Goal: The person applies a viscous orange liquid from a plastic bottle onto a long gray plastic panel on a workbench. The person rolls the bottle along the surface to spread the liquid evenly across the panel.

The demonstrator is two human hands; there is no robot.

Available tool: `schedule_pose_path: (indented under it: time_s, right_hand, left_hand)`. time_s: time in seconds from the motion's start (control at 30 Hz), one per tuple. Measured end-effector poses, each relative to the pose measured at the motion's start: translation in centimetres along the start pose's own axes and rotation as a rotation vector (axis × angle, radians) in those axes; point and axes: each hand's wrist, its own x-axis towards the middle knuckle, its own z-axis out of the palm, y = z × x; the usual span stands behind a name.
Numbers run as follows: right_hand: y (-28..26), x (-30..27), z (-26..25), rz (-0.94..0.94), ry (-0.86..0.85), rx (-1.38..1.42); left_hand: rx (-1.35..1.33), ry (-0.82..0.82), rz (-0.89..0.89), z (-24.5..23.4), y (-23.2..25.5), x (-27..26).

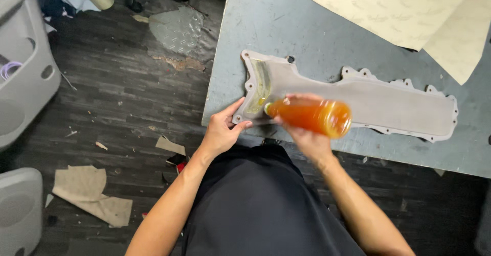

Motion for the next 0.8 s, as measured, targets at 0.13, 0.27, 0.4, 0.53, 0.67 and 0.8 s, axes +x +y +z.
schedule_pose_path:
  time_s: [0.13, 0.27, 0.4, 0.53, 0.67, 0.8]
  right_hand:
    - [-1.8, 4.6, -0.3, -0.099, -0.142, -0.188]
    - [-1.7, 10.7, -1.0, 0.085, -0.349, -0.279]
    - [-2.7, 12.7, 0.6, 0.192, -0.455, -0.243]
    - [-4.9, 11.6, 2.1, 0.227, -0.523, -0.261]
    - [-4.8, 9.9, 1.7, 0.246, -0.569, -0.293]
    - [-3.2, 7.7, -0.5, 0.264, -0.559, -0.358]
  left_hand:
    - [0.071, 0.027, -0.085, -0.2, -0.3, -0.3]
    - [0.030, -0.008, -0.029, 0.0, -0.1, -0.3]
    - [0.051, 0.011, 0.014, 0.0, 0.3, -0.4]
    - [0.107, 0.037, 0.007, -0.1, 0.1, -0.4]
    - [0.126, 0.036, -0.040, -0.2, 0.1, -0.5]
    - [0.068, 0.015, 0.011, 0.0, 0.0, -0.4]
